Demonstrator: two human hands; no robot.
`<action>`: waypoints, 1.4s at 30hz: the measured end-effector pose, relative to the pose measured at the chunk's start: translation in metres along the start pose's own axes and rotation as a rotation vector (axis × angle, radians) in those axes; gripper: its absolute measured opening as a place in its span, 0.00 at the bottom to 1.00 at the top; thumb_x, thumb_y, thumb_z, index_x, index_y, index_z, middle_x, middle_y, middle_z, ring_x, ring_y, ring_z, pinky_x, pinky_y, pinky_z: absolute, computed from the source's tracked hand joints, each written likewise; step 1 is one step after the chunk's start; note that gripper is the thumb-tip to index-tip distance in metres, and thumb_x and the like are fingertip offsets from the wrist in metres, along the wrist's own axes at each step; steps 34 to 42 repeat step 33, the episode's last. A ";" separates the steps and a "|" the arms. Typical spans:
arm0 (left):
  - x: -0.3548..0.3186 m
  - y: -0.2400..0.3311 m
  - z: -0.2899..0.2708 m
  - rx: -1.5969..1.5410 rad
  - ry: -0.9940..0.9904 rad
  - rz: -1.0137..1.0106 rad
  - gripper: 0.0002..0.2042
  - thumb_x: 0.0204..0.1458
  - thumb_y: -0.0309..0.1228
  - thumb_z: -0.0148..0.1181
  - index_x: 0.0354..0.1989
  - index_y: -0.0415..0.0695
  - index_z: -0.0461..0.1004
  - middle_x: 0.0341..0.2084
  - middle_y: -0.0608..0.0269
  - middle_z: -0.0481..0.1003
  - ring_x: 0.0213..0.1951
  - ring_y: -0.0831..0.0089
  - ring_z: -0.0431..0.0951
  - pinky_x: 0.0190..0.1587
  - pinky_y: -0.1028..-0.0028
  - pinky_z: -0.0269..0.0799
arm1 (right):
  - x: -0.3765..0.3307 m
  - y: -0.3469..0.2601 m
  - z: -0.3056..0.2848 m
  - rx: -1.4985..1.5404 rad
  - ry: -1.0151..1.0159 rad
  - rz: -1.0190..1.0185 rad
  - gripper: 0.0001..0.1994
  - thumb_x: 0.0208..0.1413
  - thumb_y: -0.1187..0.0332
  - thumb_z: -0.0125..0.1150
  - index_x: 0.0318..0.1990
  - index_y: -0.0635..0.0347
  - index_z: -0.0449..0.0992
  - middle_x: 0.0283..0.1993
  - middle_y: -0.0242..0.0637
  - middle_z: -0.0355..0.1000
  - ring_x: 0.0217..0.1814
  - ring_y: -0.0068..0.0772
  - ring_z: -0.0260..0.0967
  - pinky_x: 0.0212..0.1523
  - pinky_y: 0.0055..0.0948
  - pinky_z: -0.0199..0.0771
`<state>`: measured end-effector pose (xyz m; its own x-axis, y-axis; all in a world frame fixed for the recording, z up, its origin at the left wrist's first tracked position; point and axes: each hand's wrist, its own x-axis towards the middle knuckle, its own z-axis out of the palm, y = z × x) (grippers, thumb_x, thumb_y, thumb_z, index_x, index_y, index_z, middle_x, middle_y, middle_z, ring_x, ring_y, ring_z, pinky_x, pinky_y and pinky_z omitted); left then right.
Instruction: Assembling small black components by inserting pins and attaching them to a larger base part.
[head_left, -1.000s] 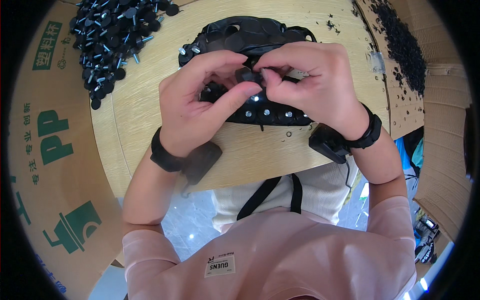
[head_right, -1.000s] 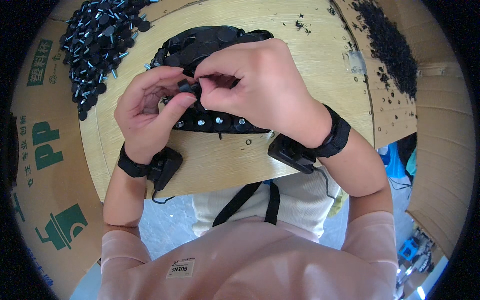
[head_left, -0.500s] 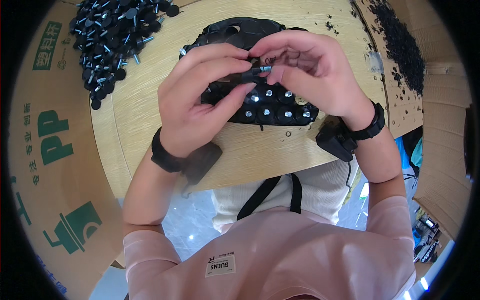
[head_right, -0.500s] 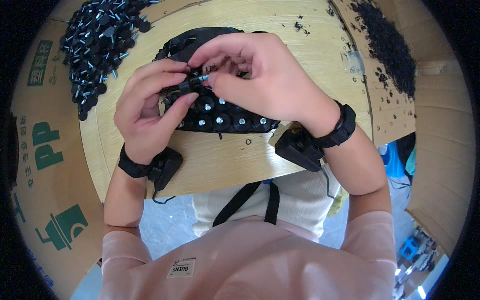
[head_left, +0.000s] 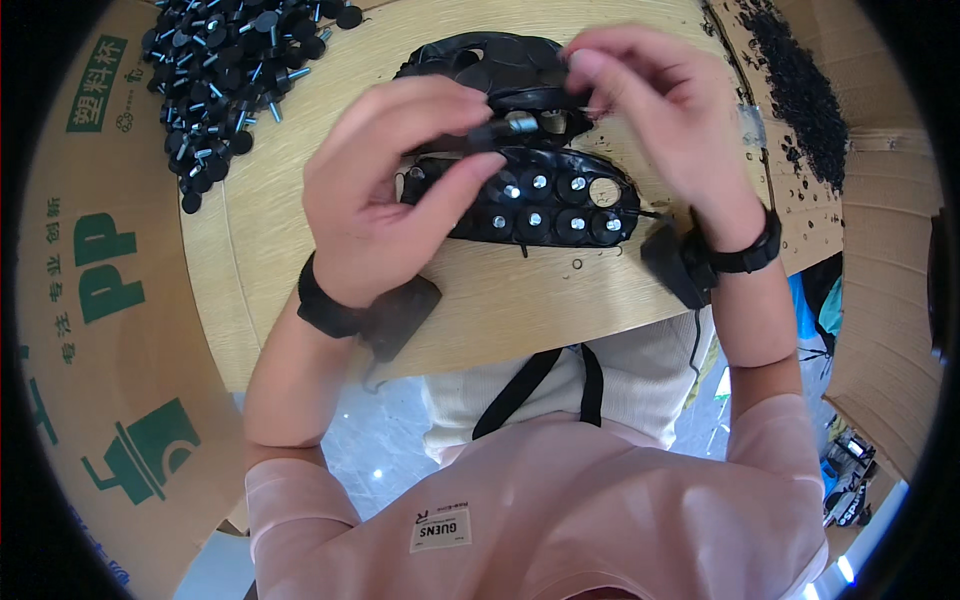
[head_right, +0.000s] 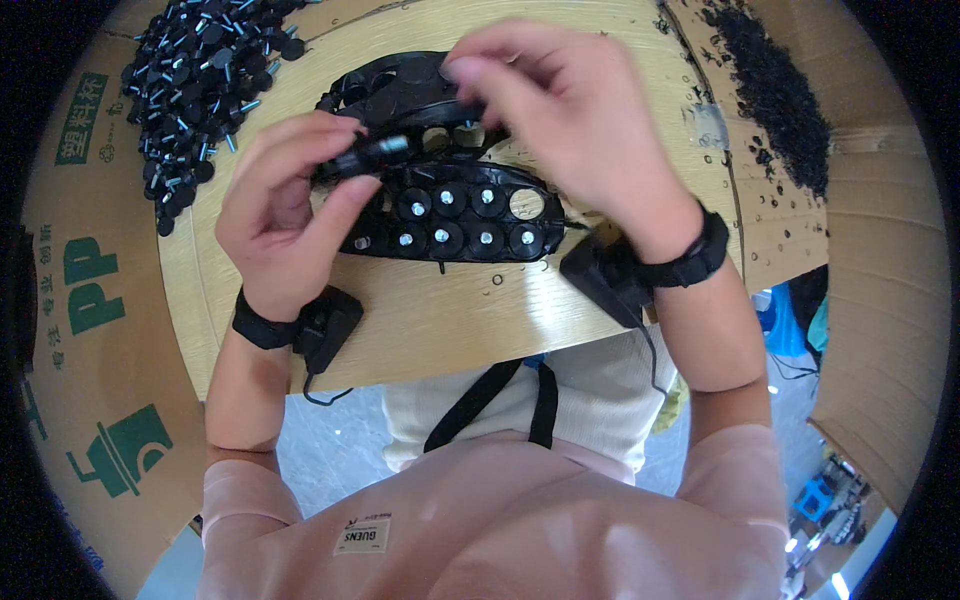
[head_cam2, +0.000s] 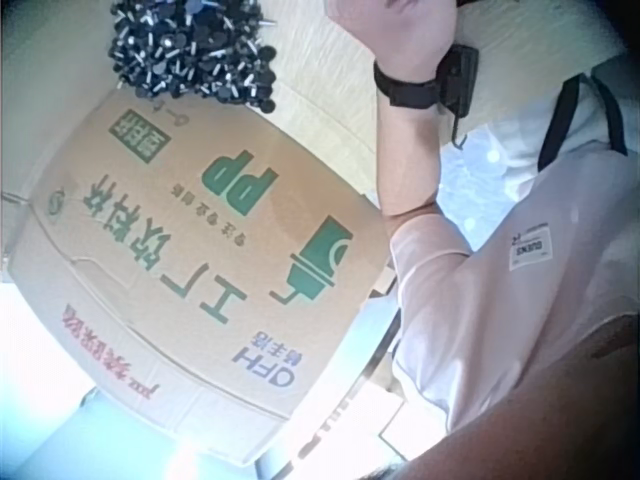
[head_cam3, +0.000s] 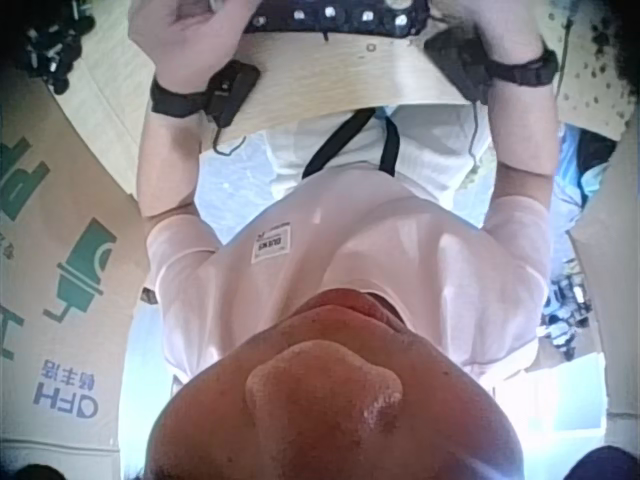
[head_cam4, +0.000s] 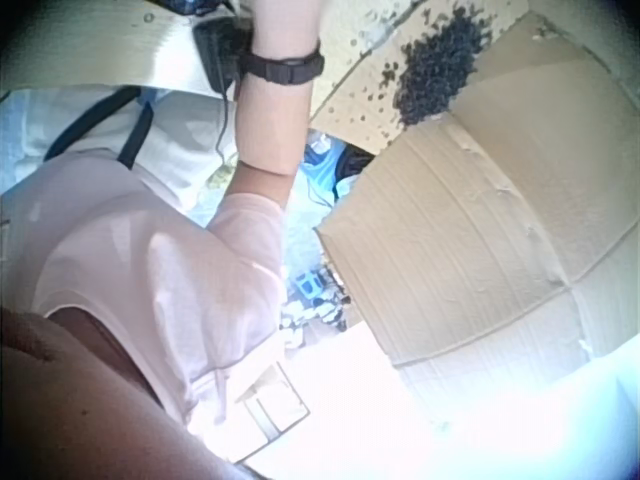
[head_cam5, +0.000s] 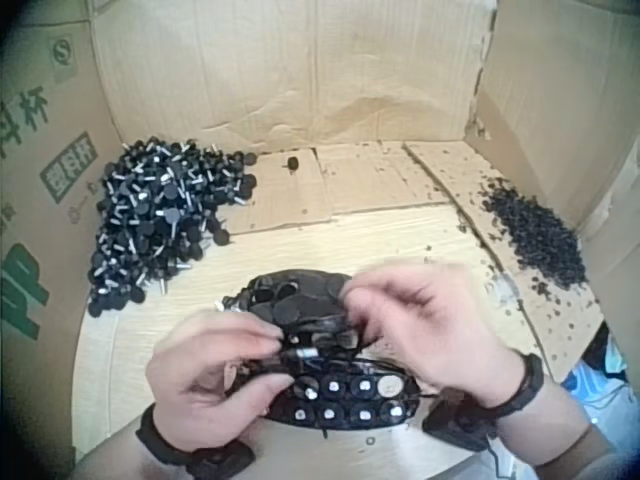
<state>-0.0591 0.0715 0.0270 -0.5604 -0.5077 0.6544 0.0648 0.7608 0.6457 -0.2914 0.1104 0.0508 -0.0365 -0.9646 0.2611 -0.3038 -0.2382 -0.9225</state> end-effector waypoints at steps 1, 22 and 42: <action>0.000 0.001 0.001 -0.092 0.074 -0.083 0.15 0.49 0.12 0.58 0.47 0.32 0.71 0.48 0.51 0.70 0.47 0.66 0.75 0.50 0.71 0.73 | 0.002 0.002 -0.011 -0.002 -0.003 -0.001 0.08 0.56 0.70 0.61 0.40 0.62 0.79 0.30 0.33 0.76 0.27 0.20 0.71 0.29 0.18 0.71; 0.005 0.017 0.002 0.101 -0.475 -0.119 0.11 0.46 0.26 0.65 0.38 0.40 0.74 0.41 0.54 0.75 0.48 0.56 0.77 0.45 0.67 0.74 | -0.047 0.010 -0.019 -0.092 -0.290 0.201 0.03 0.52 0.74 0.61 0.32 0.64 0.76 0.21 0.39 0.73 0.23 0.24 0.73 0.25 0.24 0.71; 0.001 0.012 0.008 -0.309 -0.003 -0.468 0.11 0.60 0.33 0.53 0.46 0.41 0.72 0.46 0.54 0.72 0.45 0.57 0.75 0.50 0.62 0.71 | -0.033 0.007 -0.016 -0.316 -0.435 0.005 0.06 0.52 0.72 0.60 0.35 0.64 0.74 0.21 0.38 0.71 0.21 0.29 0.68 0.24 0.30 0.66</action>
